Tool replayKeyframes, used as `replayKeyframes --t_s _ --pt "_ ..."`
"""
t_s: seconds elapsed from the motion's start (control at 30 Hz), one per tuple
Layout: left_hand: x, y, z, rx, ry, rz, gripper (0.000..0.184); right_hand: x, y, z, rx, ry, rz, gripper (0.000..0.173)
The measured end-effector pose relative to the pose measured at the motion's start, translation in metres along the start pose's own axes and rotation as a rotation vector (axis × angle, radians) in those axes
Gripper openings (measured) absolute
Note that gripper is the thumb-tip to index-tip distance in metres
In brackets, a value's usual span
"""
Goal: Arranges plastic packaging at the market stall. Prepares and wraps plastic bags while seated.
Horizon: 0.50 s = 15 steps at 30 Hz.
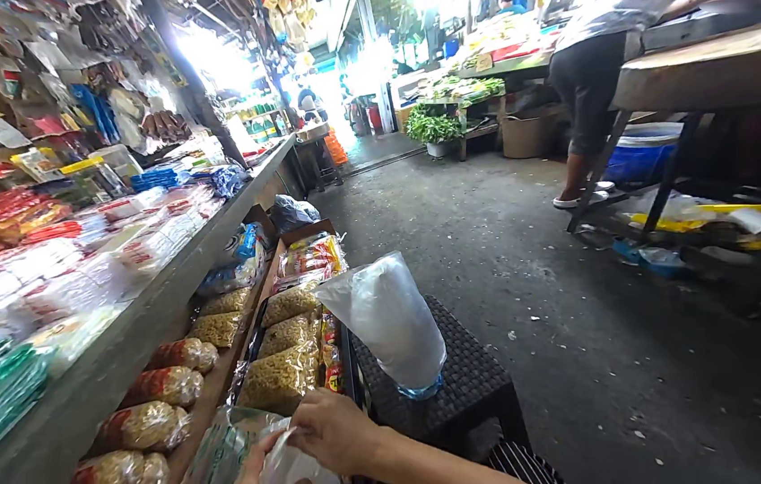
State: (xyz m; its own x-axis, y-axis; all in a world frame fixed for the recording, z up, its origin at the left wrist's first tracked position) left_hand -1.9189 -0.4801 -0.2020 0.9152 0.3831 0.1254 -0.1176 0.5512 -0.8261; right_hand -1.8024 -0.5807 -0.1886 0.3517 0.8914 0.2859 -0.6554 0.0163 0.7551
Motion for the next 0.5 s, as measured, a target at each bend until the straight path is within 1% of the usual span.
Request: replayKeyframes --t_s 0.1,0.17,0.2,0.23,0.3,0.37,0.4,0.43,0.5 --pt "-0.005 -0.01 0.015 -0.124 -0.058 -0.039 0.062 -0.009 0.014 0.028 0.054 -0.048 0.003 0.028" --pt "-0.004 -0.004 0.021 -0.124 -0.055 -0.05 0.059 -0.013 0.015 0.045 0.076 -0.094 -0.054 0.03" --pt "-0.001 0.005 0.018 -0.081 -0.022 -0.018 0.059 -0.016 0.013 0.055 0.092 -0.126 -0.104 0.03" --pt "0.002 0.014 0.011 -0.041 0.04 0.047 0.064 -0.021 0.012 0.065 0.115 -0.164 -0.144 0.029" --pt "0.008 0.041 -0.002 0.066 0.155 0.1 0.071 -0.033 0.009 0.082 0.221 -0.247 -0.172 0.027" --pt "0.006 0.052 -0.008 0.074 0.16 0.126 0.071 -0.046 -0.001 0.096 0.398 -0.314 -0.178 0.023" --pt "0.003 0.044 -0.008 0.004 0.137 0.157 0.072 -0.052 -0.007 0.101 0.497 -0.334 -0.178 0.019" --pt "-0.001 0.027 -0.008 -0.091 0.118 0.173 0.073 -0.058 -0.012 0.104 0.596 -0.342 -0.181 0.016" --pt "-0.004 -0.008 -0.009 -0.365 0.127 0.124 0.078 -0.072 -0.019 0.107 0.762 -0.352 -0.206 0.014"
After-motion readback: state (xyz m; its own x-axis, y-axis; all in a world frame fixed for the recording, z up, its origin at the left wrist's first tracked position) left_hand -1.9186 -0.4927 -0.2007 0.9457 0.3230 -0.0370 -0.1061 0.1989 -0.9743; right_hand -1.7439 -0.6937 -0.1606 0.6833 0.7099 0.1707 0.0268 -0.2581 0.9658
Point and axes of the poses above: each hand's wrist, its own x-axis towards the middle knuckle, its own z-axis out of the back of the hand, y = z × x, the point moved 7 cm from there along x, towards the middle knuckle, and after that the axes turned 4 degrees about -x, right-handed, at the moved point
